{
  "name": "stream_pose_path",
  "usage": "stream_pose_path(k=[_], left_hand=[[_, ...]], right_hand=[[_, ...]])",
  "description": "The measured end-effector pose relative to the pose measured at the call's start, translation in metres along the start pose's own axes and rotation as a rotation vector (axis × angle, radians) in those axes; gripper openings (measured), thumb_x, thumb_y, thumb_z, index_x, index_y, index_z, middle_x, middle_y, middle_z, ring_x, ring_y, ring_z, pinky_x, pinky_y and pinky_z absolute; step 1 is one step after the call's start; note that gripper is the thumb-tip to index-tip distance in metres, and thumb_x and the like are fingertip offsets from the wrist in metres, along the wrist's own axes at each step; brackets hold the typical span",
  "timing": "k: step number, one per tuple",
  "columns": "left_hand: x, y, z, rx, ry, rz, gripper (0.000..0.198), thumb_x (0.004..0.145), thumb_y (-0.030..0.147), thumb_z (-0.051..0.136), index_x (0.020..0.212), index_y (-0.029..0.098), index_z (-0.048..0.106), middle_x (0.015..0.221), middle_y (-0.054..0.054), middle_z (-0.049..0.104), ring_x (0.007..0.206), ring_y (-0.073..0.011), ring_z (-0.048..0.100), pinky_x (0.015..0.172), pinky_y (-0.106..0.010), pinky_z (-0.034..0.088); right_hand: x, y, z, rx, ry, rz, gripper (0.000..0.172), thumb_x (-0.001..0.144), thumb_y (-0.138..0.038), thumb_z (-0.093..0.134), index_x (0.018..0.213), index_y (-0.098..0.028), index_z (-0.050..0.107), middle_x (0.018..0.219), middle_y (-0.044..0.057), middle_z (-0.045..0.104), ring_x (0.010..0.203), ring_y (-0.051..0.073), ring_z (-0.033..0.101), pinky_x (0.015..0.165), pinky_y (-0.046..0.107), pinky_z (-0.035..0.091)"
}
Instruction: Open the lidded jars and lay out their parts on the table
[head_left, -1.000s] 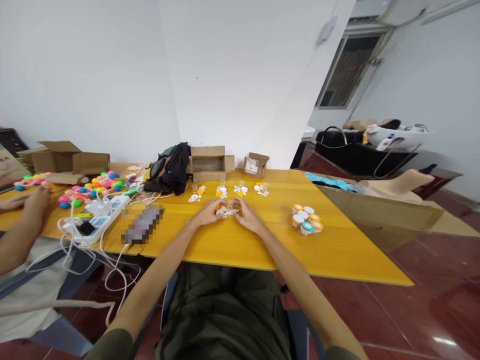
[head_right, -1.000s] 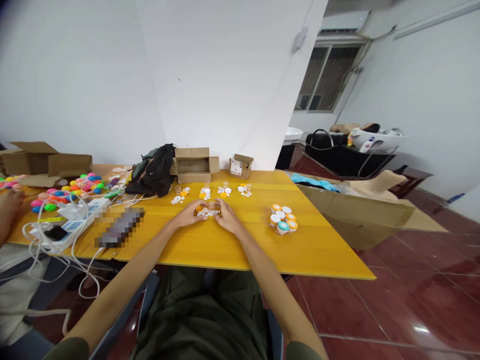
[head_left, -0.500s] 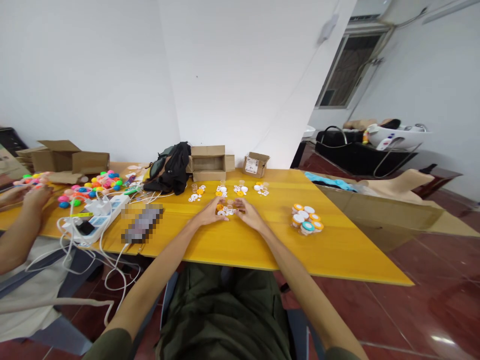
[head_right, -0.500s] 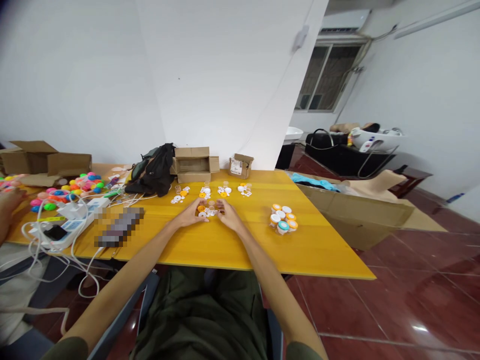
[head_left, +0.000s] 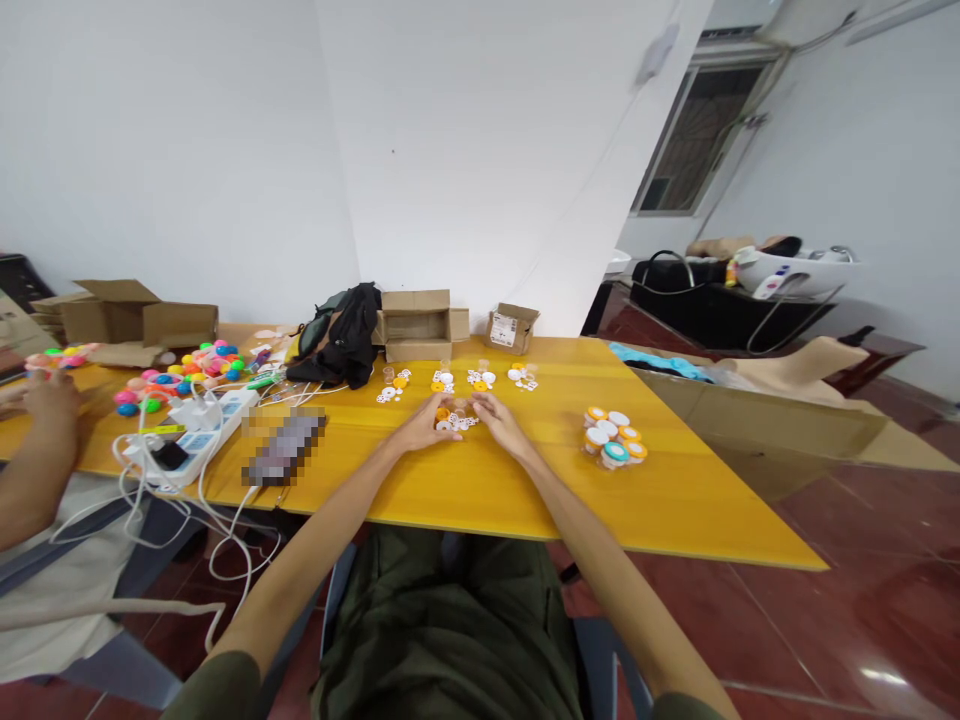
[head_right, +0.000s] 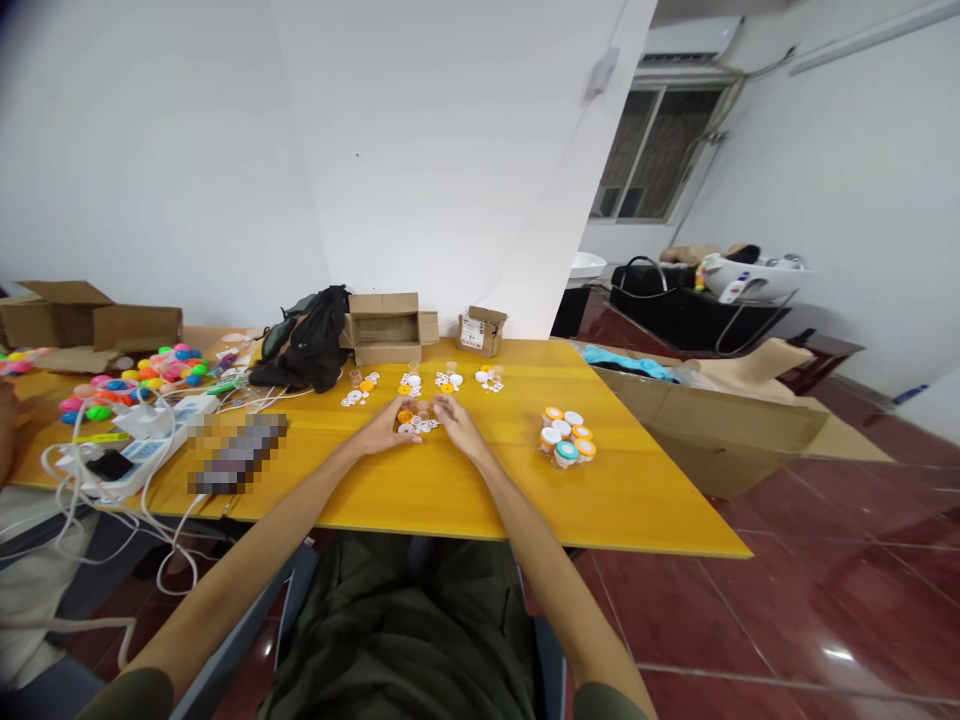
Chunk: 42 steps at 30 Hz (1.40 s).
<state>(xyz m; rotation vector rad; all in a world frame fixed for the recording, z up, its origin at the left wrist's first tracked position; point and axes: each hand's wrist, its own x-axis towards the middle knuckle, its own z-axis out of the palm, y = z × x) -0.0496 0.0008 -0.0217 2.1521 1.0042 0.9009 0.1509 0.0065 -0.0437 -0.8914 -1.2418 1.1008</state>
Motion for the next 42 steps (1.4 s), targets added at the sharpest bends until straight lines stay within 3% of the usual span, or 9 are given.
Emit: stream_pose_path(k=[6, 11, 21, 29, 35, 42], left_hand=[[0.004, 0.000, 0.010, 0.073, 0.058, -0.004, 0.069, 0.073, 0.048, 0.081, 0.130, 0.025, 0.049, 0.125, -0.010, 0.060, 0.122, -0.0297, 0.055, 0.111, -0.048, 0.040], [0.008, 0.003, 0.015, 0.160, 0.020, 0.050, 0.075, 0.073, 0.053, 0.079, 0.135, 0.025, 0.047, 0.128, -0.011, 0.056, 0.123, -0.0312, 0.053, 0.110, -0.049, 0.040], [0.024, 0.004, 0.029, 0.222, -0.034, 0.131, 0.051, 0.084, 0.055, 0.068, 0.127, 0.029, 0.060, 0.108, -0.005, 0.053, 0.110, -0.0256, 0.055, 0.105, -0.043, 0.045], [0.038, 0.011, 0.042, 0.272, -0.048, 0.175, 0.023, 0.091, 0.042, 0.062, 0.107, 0.026, 0.069, 0.106, -0.006, 0.055, 0.108, -0.0233, 0.053, 0.105, -0.040, 0.045], [0.042, 0.020, 0.041, 0.302, -0.117, 0.173, 0.019, 0.093, 0.031, 0.057, 0.106, 0.023, 0.070, 0.106, -0.007, 0.055, 0.109, -0.0235, 0.053, 0.106, -0.039, 0.044], [0.043, 0.024, 0.043, 0.268, -0.114, 0.174, 0.016, 0.093, 0.025, 0.056, 0.101, 0.022, 0.069, 0.106, -0.007, 0.056, 0.109, -0.0234, 0.054, 0.106, -0.040, 0.043]], right_hand=[[0.003, -0.001, -0.004, 0.087, 0.156, 0.064, 0.030, 0.077, -0.053, 0.073, 0.082, -0.023, 0.068, 0.087, 0.007, 0.075, 0.104, 0.028, 0.069, 0.094, 0.046, 0.054], [0.002, -0.004, -0.006, 0.120, 0.214, 0.083, 0.037, 0.075, -0.059, 0.072, 0.079, -0.022, 0.067, 0.080, 0.007, 0.075, 0.095, 0.026, 0.071, 0.088, 0.042, 0.056], [0.000, -0.011, -0.002, 0.125, 0.286, 0.030, 0.039, 0.070, -0.062, 0.071, 0.072, -0.024, 0.065, 0.076, 0.004, 0.075, 0.083, 0.023, 0.072, 0.083, 0.039, 0.057], [0.005, -0.009, -0.012, 0.116, 0.402, 0.000, 0.034, 0.070, -0.058, 0.069, 0.069, -0.023, 0.064, 0.074, 0.004, 0.074, 0.082, 0.024, 0.071, 0.081, 0.038, 0.056], [0.007, -0.007, -0.011, 0.109, 0.416, -0.002, 0.035, 0.072, -0.058, 0.067, 0.069, -0.023, 0.062, 0.073, 0.004, 0.073, 0.081, 0.025, 0.070, 0.080, 0.040, 0.056], [0.008, -0.004, -0.011, 0.092, 0.401, -0.013, 0.035, 0.073, -0.058, 0.066, 0.070, -0.023, 0.062, 0.073, 0.004, 0.072, 0.082, 0.025, 0.069, 0.080, 0.040, 0.055]])
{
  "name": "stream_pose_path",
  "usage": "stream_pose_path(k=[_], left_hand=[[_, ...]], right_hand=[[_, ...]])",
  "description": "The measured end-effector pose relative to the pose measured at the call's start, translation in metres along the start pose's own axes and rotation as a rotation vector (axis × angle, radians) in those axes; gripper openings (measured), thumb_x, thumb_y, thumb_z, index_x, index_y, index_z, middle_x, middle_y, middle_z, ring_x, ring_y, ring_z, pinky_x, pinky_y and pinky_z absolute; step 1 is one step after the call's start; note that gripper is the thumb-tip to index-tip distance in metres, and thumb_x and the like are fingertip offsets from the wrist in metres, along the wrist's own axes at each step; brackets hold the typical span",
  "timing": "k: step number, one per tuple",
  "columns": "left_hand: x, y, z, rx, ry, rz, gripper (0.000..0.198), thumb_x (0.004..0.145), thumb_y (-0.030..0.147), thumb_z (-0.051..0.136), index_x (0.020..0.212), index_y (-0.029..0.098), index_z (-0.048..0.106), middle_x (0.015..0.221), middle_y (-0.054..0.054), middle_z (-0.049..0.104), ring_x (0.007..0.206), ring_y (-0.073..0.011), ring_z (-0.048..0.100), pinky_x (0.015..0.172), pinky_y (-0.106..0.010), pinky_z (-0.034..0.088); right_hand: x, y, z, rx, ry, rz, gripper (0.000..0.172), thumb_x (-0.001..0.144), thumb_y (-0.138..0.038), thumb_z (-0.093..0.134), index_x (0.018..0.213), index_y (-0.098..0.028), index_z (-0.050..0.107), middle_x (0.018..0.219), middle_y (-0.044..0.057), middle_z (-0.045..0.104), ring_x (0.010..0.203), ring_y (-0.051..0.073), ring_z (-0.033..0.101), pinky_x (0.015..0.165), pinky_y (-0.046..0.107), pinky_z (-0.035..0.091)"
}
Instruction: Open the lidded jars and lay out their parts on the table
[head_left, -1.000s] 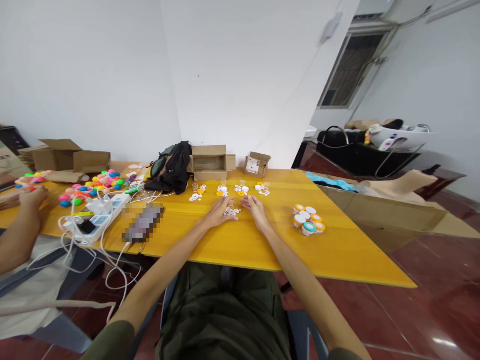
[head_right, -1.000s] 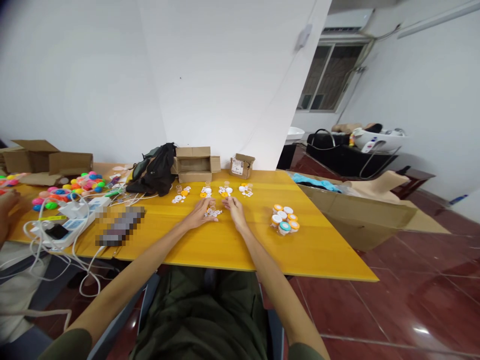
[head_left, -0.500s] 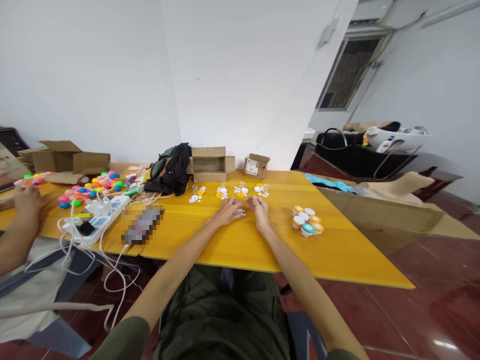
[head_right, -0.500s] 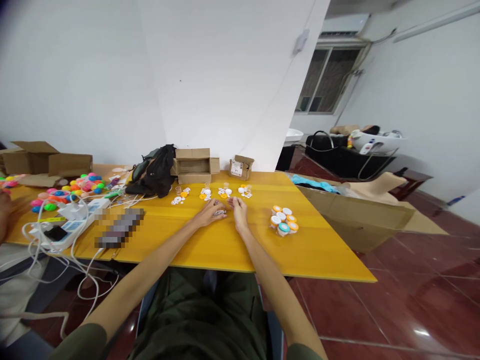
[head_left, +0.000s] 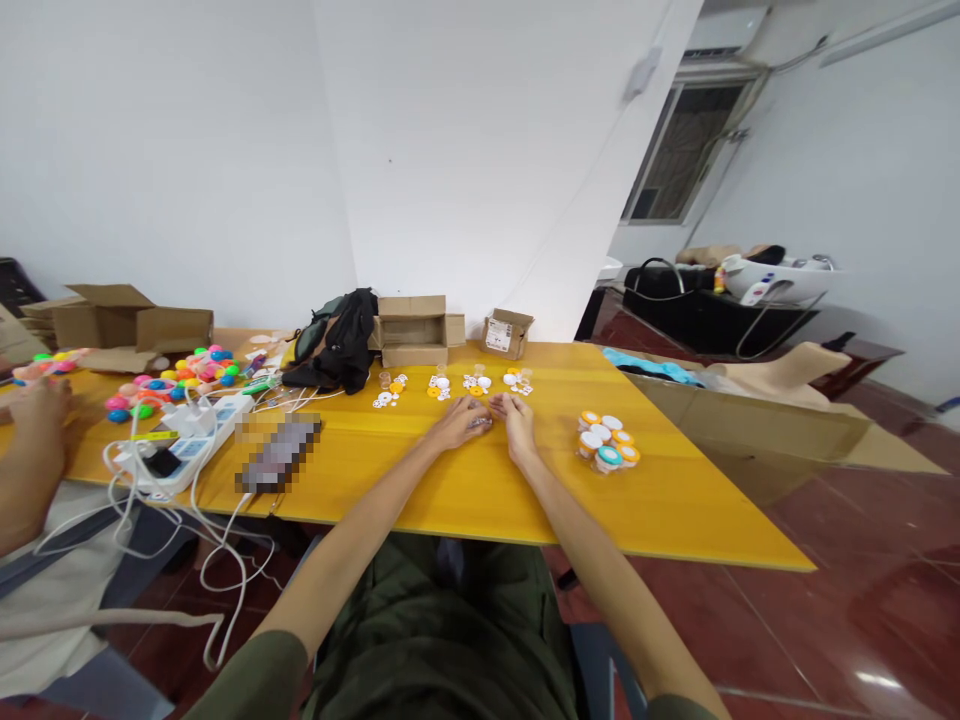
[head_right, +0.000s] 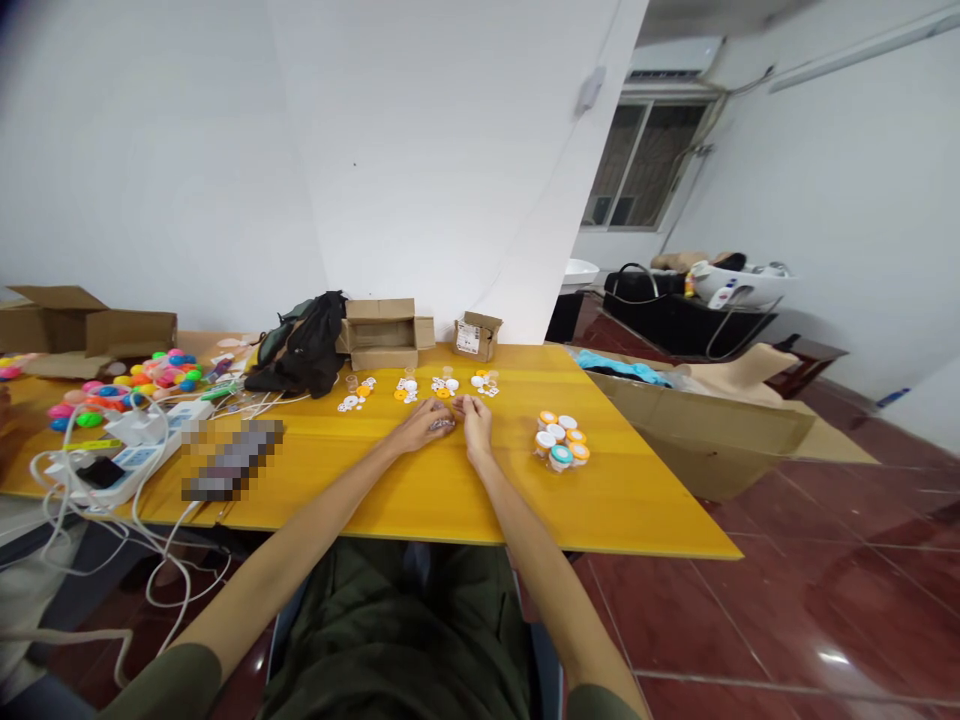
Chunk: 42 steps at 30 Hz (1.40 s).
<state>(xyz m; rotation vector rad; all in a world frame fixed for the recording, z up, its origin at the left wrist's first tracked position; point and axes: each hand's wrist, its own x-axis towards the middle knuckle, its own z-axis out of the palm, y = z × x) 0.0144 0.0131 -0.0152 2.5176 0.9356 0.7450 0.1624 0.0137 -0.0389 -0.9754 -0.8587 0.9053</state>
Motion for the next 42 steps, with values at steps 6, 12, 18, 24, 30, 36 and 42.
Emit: stream_pose_path(k=[6, 12, 18, 24, 30, 36, 42], left_hand=[[0.011, 0.000, 0.009, -0.008, 0.013, -0.004, 0.016, 0.093, 0.027, 0.055, 0.102, 0.023, 0.067, 0.109, -0.007, 0.056, 0.109, -0.0240, 0.052, 0.106, -0.041, 0.043], [0.031, 0.005, 0.026, -0.003, -0.003, 0.022, 0.021, 0.096, 0.026, 0.049, 0.105, 0.022, 0.067, 0.105, -0.007, 0.055, 0.106, -0.0232, 0.053, 0.105, -0.040, 0.043], [0.041, 0.010, 0.029, -0.001, -0.046, 0.038, 0.024, 0.093, 0.028, 0.054, 0.113, 0.024, 0.067, 0.105, -0.008, 0.057, 0.107, -0.0251, 0.054, 0.103, -0.041, 0.044], [0.040, 0.017, 0.028, -0.024, -0.035, 0.016, 0.029, 0.091, 0.033, 0.059, 0.119, 0.027, 0.065, 0.112, -0.008, 0.057, 0.112, -0.0269, 0.053, 0.105, -0.043, 0.043], [0.054, 0.025, 0.047, -0.010, 0.000, -0.034, 0.018, 0.094, 0.029, 0.053, 0.104, 0.024, 0.068, 0.106, -0.006, 0.055, 0.106, -0.0247, 0.052, 0.102, -0.042, 0.044], [0.080, 0.034, 0.069, 0.002, 0.013, -0.018, 0.016, 0.093, 0.023, 0.052, 0.102, 0.024, 0.066, 0.108, -0.005, 0.053, 0.106, -0.0235, 0.049, 0.102, -0.040, 0.044], [0.105, 0.037, 0.085, -0.001, -0.004, 0.011, 0.017, 0.093, 0.021, 0.052, 0.103, 0.024, 0.065, 0.110, -0.008, 0.051, 0.108, -0.0253, 0.048, 0.101, -0.041, 0.045]], right_hand=[[0.005, 0.000, -0.005, 0.003, 0.126, -0.051, 0.035, 0.072, -0.058, 0.062, 0.069, -0.023, 0.061, 0.073, 0.004, 0.070, 0.080, 0.023, 0.067, 0.080, 0.039, 0.054], [0.013, 0.000, -0.016, 0.002, 0.256, -0.065, 0.032, 0.075, -0.054, 0.057, 0.069, -0.023, 0.059, 0.071, 0.004, 0.069, 0.080, 0.022, 0.067, 0.079, 0.037, 0.053], [0.012, -0.001, -0.015, -0.007, 0.252, -0.078, 0.031, 0.075, -0.054, 0.055, 0.067, -0.023, 0.058, 0.068, 0.001, 0.067, 0.076, 0.021, 0.065, 0.077, 0.035, 0.053], [0.013, 0.000, -0.021, -0.054, 0.315, -0.163, 0.034, 0.076, -0.055, 0.049, 0.070, -0.024, 0.059, 0.070, 0.002, 0.067, 0.078, 0.020, 0.063, 0.077, 0.034, 0.050], [0.006, -0.004, -0.030, -0.061, 0.423, -0.176, 0.033, 0.077, -0.054, 0.045, 0.073, -0.024, 0.058, 0.077, 0.004, 0.068, 0.083, 0.022, 0.063, 0.080, 0.035, 0.049], [-0.019, -0.009, -0.042, -0.089, 0.491, -0.167, 0.033, 0.083, -0.050, 0.046, 0.095, -0.023, 0.062, 0.098, 0.006, 0.071, 0.097, 0.021, 0.063, 0.088, 0.034, 0.050], [-0.030, -0.009, -0.051, -0.151, 0.456, -0.253, 0.036, 0.086, -0.051, 0.047, 0.103, -0.023, 0.062, 0.108, 0.006, 0.069, 0.102, 0.022, 0.061, 0.090, 0.034, 0.048]])
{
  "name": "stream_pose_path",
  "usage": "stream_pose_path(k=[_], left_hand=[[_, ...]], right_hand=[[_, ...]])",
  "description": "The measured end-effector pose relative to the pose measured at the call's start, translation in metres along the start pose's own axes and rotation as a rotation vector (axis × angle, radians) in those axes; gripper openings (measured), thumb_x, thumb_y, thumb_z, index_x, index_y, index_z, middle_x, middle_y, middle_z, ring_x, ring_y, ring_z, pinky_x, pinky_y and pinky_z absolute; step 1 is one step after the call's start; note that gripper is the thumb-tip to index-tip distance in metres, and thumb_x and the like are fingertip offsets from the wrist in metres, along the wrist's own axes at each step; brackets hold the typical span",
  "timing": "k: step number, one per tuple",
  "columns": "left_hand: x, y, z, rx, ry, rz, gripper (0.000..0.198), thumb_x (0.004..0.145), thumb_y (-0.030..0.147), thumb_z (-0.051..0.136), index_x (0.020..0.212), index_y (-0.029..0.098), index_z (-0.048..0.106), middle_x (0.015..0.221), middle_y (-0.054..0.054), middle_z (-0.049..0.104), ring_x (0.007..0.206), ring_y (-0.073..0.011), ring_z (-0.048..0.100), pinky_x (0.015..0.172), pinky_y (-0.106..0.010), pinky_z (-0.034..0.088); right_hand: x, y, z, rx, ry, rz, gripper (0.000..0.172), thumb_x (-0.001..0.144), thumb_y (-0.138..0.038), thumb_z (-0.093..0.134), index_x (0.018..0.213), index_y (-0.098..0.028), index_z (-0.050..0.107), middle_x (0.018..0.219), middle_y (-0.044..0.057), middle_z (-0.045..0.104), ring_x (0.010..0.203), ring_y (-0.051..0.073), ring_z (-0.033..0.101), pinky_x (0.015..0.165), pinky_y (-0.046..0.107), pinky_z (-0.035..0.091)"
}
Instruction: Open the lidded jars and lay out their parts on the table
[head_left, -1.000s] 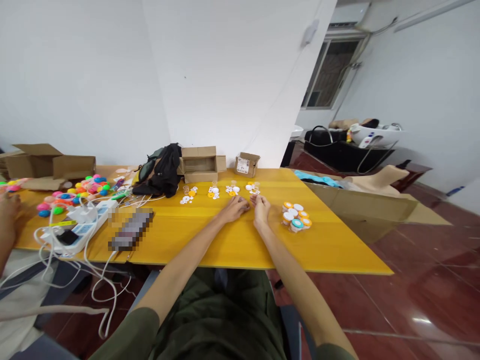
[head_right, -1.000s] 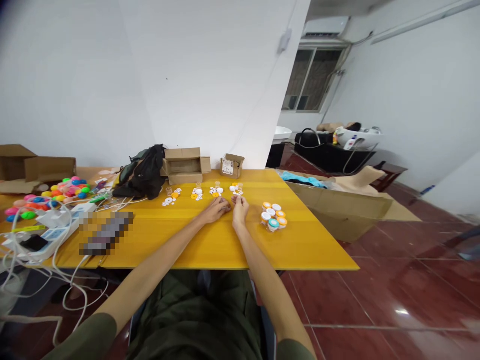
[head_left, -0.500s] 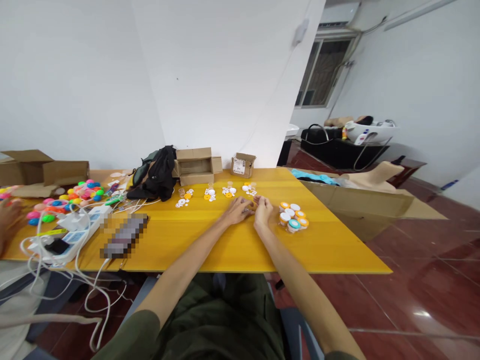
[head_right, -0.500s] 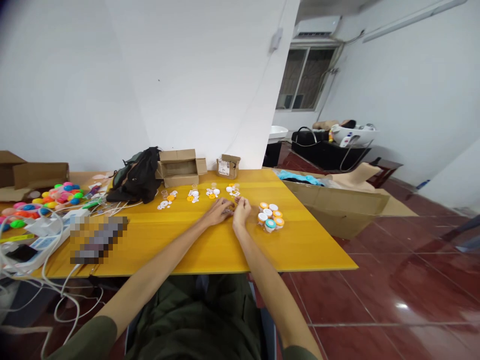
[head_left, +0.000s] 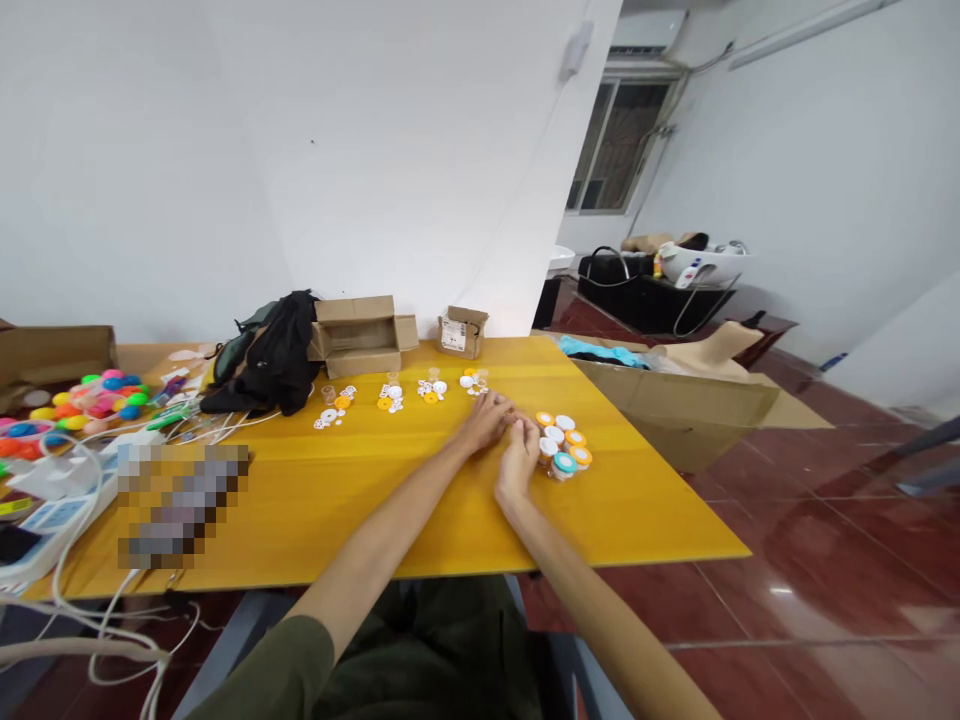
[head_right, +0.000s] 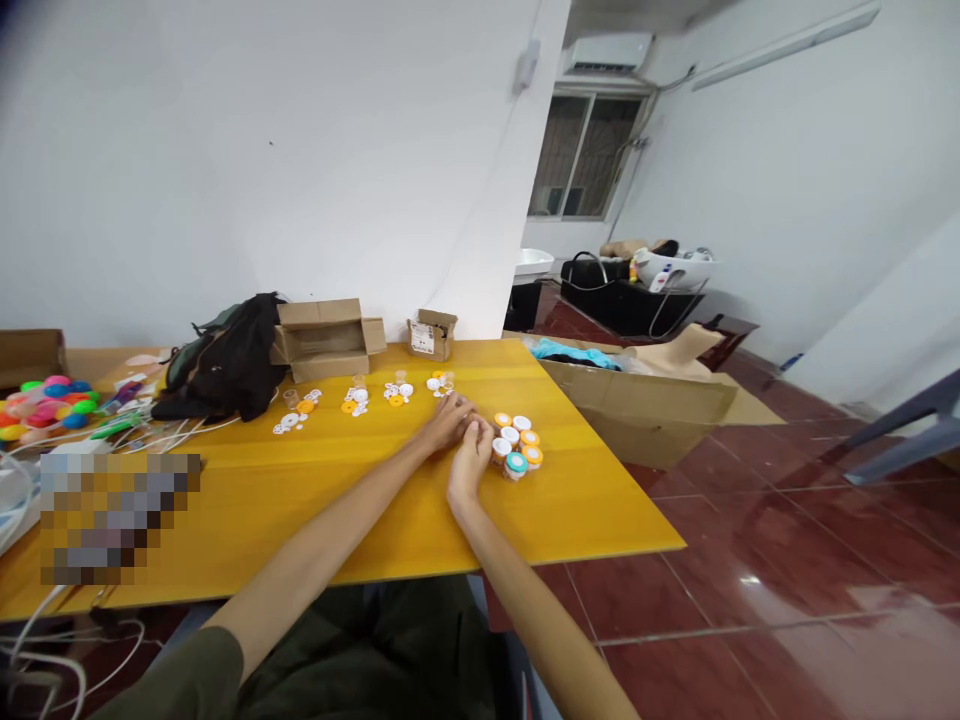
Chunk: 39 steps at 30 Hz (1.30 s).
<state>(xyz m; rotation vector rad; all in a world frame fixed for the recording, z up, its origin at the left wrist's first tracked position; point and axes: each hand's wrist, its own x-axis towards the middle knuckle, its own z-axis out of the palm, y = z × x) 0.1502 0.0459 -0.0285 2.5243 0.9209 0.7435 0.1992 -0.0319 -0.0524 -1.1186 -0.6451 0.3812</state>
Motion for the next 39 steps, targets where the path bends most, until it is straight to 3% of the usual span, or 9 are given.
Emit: stream_pose_path(k=[6, 15, 25, 34, 39], left_hand=[[0.027, -0.001, 0.013, -0.041, -0.034, 0.021, 0.015, 0.095, 0.031, 0.052, 0.102, 0.025, 0.064, 0.110, -0.009, 0.051, 0.105, -0.0263, 0.048, 0.101, -0.043, 0.044], [0.074, 0.000, 0.037, -0.002, -0.028, -0.009, 0.013, 0.095, 0.027, 0.052, 0.103, 0.025, 0.062, 0.111, -0.008, 0.050, 0.109, -0.0263, 0.048, 0.105, -0.045, 0.042], [0.109, 0.000, 0.036, 0.135, 0.019, -0.193, 0.020, 0.098, 0.030, 0.048, 0.109, 0.024, 0.063, 0.119, -0.010, 0.053, 0.113, -0.0269, 0.047, 0.101, -0.042, 0.042], [0.116, -0.011, 0.040, 0.003, 0.061, -0.179, 0.028, 0.097, 0.035, 0.048, 0.115, 0.029, 0.068, 0.118, -0.009, 0.060, 0.114, -0.0272, 0.051, 0.104, -0.042, 0.040], [0.110, -0.014, 0.041, -0.097, 0.143, -0.163, 0.037, 0.095, 0.039, 0.053, 0.130, 0.030, 0.060, 0.130, -0.009, 0.057, 0.125, -0.0287, 0.048, 0.111, -0.046, 0.037]], right_hand=[[-0.007, -0.011, 0.001, 0.007, 0.030, 0.065, 0.033, 0.085, -0.050, 0.049, 0.097, -0.023, 0.062, 0.105, 0.007, 0.069, 0.109, 0.024, 0.060, 0.095, 0.036, 0.046], [-0.016, -0.016, -0.004, -0.040, 0.002, 0.137, 0.037, 0.086, -0.053, 0.050, 0.103, -0.022, 0.063, 0.110, 0.007, 0.068, 0.113, 0.024, 0.058, 0.097, 0.035, 0.044], [-0.022, -0.022, -0.008, -0.060, -0.055, 0.194, 0.043, 0.088, -0.056, 0.051, 0.102, -0.019, 0.068, 0.105, 0.005, 0.070, 0.109, 0.022, 0.059, 0.097, 0.033, 0.043], [-0.024, -0.017, -0.008, -0.077, -0.069, 0.184, 0.043, 0.090, -0.055, 0.048, 0.102, -0.019, 0.068, 0.106, 0.006, 0.070, 0.108, 0.022, 0.060, 0.095, 0.031, 0.043], [-0.023, -0.020, -0.008, -0.072, -0.057, 0.209, 0.044, 0.088, -0.056, 0.047, 0.100, -0.019, 0.068, 0.106, 0.006, 0.070, 0.109, 0.022, 0.060, 0.097, 0.033, 0.042]])
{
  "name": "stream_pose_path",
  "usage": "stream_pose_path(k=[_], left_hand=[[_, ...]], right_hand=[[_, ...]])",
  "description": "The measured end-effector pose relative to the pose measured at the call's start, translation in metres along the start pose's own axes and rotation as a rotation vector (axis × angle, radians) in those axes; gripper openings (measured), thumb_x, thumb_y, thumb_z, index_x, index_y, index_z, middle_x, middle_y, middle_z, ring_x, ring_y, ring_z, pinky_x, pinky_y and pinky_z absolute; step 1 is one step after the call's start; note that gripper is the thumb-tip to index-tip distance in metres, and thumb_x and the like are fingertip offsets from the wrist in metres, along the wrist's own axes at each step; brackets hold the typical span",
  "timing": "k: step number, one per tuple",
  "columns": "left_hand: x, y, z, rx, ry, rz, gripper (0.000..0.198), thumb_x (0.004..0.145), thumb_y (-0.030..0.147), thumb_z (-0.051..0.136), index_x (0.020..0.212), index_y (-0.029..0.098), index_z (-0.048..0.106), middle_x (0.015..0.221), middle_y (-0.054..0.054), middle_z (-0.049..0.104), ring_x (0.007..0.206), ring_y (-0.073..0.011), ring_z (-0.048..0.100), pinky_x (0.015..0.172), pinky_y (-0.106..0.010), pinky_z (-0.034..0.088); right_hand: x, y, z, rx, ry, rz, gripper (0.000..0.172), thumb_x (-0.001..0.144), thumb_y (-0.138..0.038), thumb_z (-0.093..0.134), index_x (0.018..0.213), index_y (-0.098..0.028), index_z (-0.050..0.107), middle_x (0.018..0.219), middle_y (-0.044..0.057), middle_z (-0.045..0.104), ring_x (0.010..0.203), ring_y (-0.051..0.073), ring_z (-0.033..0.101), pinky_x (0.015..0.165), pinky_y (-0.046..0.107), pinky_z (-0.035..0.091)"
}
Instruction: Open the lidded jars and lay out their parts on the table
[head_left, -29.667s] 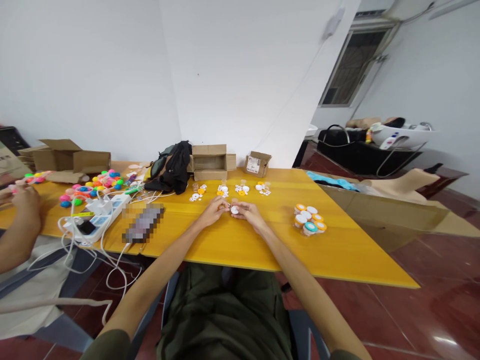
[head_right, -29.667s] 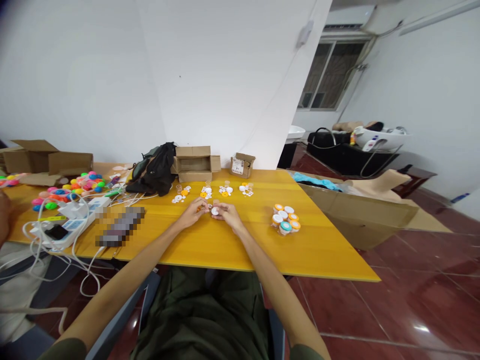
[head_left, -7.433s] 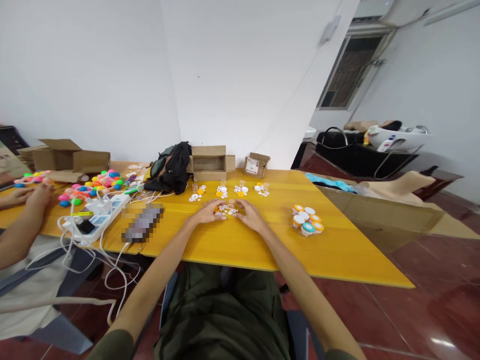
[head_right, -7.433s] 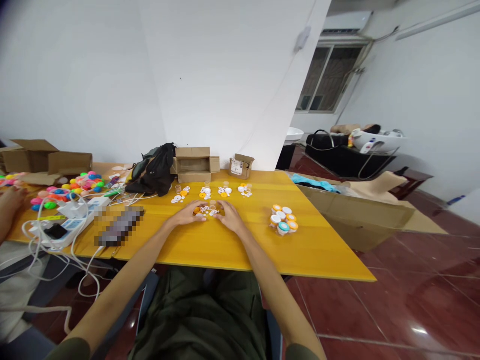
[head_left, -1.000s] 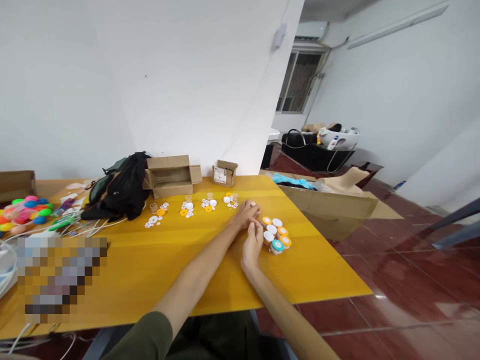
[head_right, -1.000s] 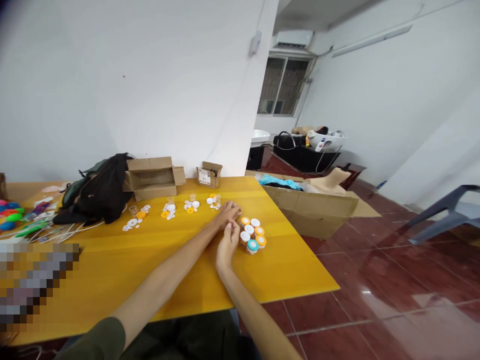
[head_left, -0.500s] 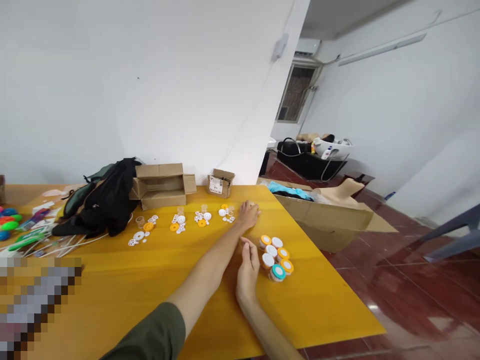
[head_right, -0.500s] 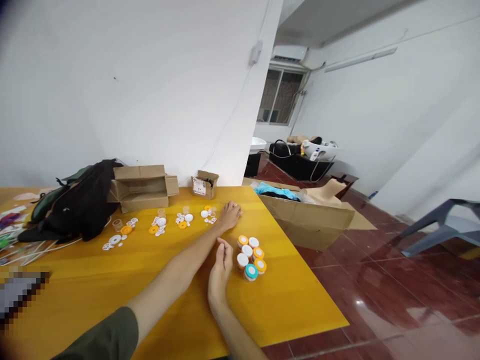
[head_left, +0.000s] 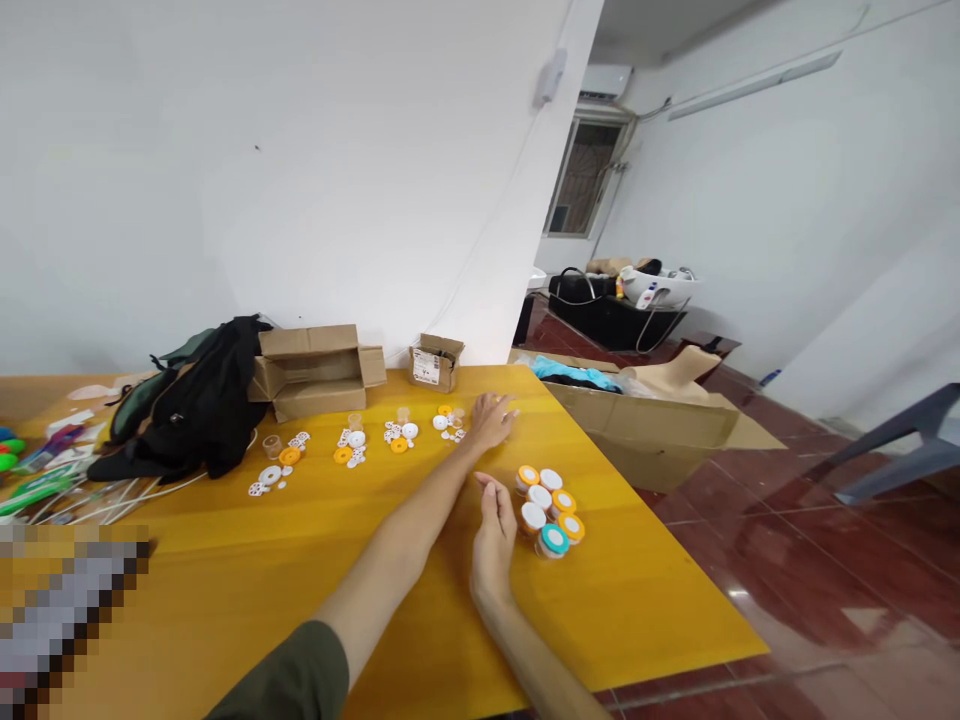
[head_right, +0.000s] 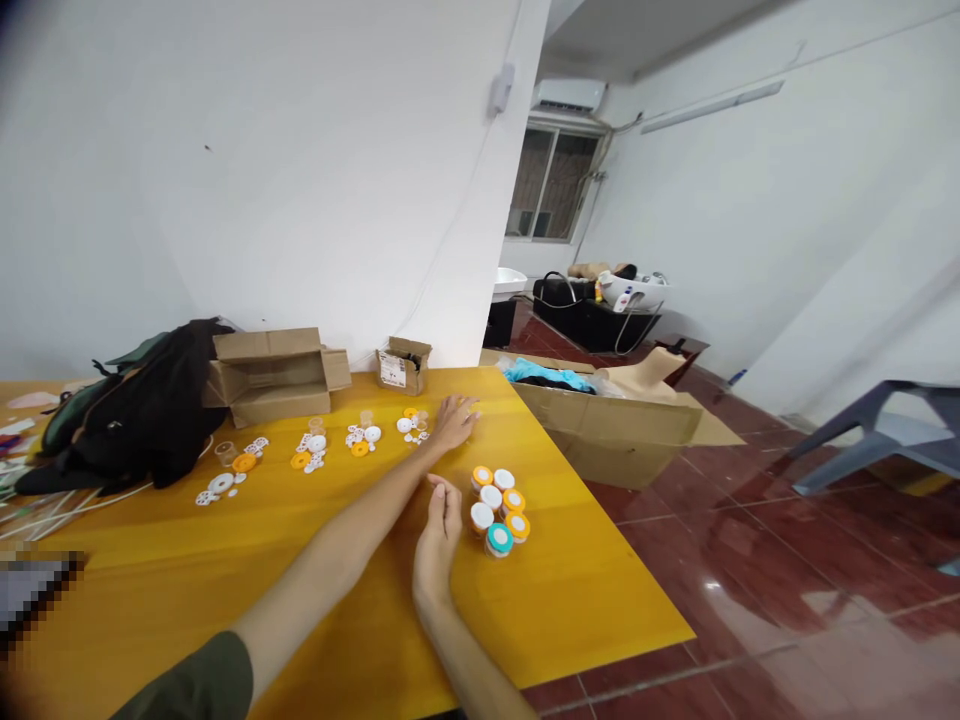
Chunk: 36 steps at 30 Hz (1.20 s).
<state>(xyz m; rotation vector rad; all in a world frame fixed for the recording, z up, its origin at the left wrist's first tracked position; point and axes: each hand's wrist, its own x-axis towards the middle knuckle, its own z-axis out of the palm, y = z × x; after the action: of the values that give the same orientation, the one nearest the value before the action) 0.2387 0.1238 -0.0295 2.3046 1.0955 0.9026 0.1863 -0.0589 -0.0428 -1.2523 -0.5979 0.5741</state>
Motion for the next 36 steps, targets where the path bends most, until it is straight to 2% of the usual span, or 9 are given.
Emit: stream_pose_path(k=[3, 6, 12, 15, 18, 22, 25, 32, 36], left_hand=[[-0.009, -0.006, 0.003, -0.049, 0.059, 0.048, 0.048, 0.089, 0.041, 0.062, 0.135, 0.028, 0.054, 0.141, -0.010, 0.051, 0.137, -0.0322, 0.038, 0.117, -0.052, 0.029], [-0.019, -0.011, 0.005, -0.079, 0.054, 0.105, 0.057, 0.085, 0.041, 0.068, 0.136, 0.026, 0.049, 0.146, -0.012, 0.045, 0.144, -0.0344, 0.030, 0.119, -0.057, 0.024], [-0.022, -0.010, 0.003, -0.118, 0.065, 0.145, 0.039, 0.089, 0.032, 0.063, 0.126, 0.024, 0.054, 0.141, -0.014, 0.048, 0.137, -0.0313, 0.040, 0.118, -0.056, 0.029], [-0.020, -0.008, -0.002, -0.211, 0.087, 0.107, 0.030, 0.092, 0.026, 0.057, 0.122, 0.024, 0.057, 0.136, -0.013, 0.053, 0.134, -0.0285, 0.045, 0.118, -0.053, 0.031], [-0.020, -0.006, -0.008, -0.371, 0.101, 0.045, 0.027, 0.093, 0.023, 0.053, 0.119, 0.025, 0.061, 0.132, -0.010, 0.060, 0.131, -0.0256, 0.050, 0.118, -0.048, 0.033], [-0.026, -0.004, -0.017, -0.628, 0.081, -0.067, 0.028, 0.096, 0.027, 0.050, 0.118, 0.025, 0.065, 0.132, -0.006, 0.065, 0.131, -0.0238, 0.053, 0.119, -0.043, 0.033], [-0.033, -0.003, -0.022, -0.775, 0.089, -0.137, 0.030, 0.096, 0.033, 0.049, 0.120, 0.027, 0.067, 0.129, -0.003, 0.068, 0.133, -0.0239, 0.053, 0.120, -0.042, 0.032], [-0.051, -0.002, -0.029, -0.814, 0.013, -0.219, 0.042, 0.101, 0.035, 0.032, 0.119, 0.026, 0.069, 0.136, -0.004, 0.066, 0.137, -0.0199, 0.051, 0.120, -0.043, 0.035], [-0.060, -0.005, -0.033, -0.784, 0.048, -0.265, 0.046, 0.103, 0.036, 0.027, 0.120, 0.027, 0.069, 0.136, -0.003, 0.066, 0.135, -0.0198, 0.054, 0.116, -0.044, 0.042]], right_hand=[[0.000, -0.003, 0.001, 0.022, 0.001, 0.000, 0.043, 0.087, -0.056, 0.049, 0.098, -0.019, 0.068, 0.103, 0.006, 0.071, 0.107, 0.022, 0.060, 0.097, 0.033, 0.043], [0.000, -0.005, 0.001, 0.021, -0.007, -0.022, 0.042, 0.087, -0.056, 0.049, 0.098, -0.019, 0.068, 0.102, 0.006, 0.071, 0.107, 0.023, 0.061, 0.097, 0.034, 0.043], [0.002, 0.002, 0.002, -0.059, -0.028, -0.122, 0.043, 0.092, -0.054, 0.043, 0.100, -0.019, 0.067, 0.104, 0.008, 0.070, 0.108, 0.023, 0.059, 0.098, 0.035, 0.042], [0.004, 0.010, 0.003, -0.200, -0.049, -0.199, 0.043, 0.093, -0.051, 0.040, 0.107, -0.019, 0.065, 0.113, 0.011, 0.067, 0.114, 0.024, 0.057, 0.101, 0.037, 0.041], [0.006, 0.017, 0.007, -0.435, -0.047, -0.232, 0.045, 0.091, -0.042, 0.039, 0.120, -0.015, 0.060, 0.131, 0.018, 0.060, 0.130, 0.029, 0.048, 0.109, 0.044, 0.035], [0.010, 0.019, 0.015, -0.738, -0.084, -0.157, 0.058, 0.084, -0.023, 0.037, 0.136, -0.001, 0.049, 0.149, 0.026, 0.045, 0.144, 0.032, 0.033, 0.115, 0.047, 0.030], [0.020, 0.015, 0.020, -0.887, -0.111, -0.087, 0.067, 0.077, -0.012, 0.037, 0.143, 0.001, 0.041, 0.150, 0.027, 0.044, 0.147, 0.033, 0.030, 0.116, 0.049, 0.029], [0.061, 0.001, 0.030, -0.968, -0.145, -0.097, 0.066, 0.076, -0.006, 0.036, 0.142, 0.003, 0.043, 0.148, 0.031, 0.046, 0.146, 0.036, 0.034, 0.116, 0.054, 0.026], [0.060, 0.010, 0.025, -0.961, -0.155, -0.196, 0.066, 0.076, -0.008, 0.037, 0.142, 0.001, 0.044, 0.146, 0.030, 0.048, 0.146, 0.037, 0.034, 0.116, 0.055, 0.026]])
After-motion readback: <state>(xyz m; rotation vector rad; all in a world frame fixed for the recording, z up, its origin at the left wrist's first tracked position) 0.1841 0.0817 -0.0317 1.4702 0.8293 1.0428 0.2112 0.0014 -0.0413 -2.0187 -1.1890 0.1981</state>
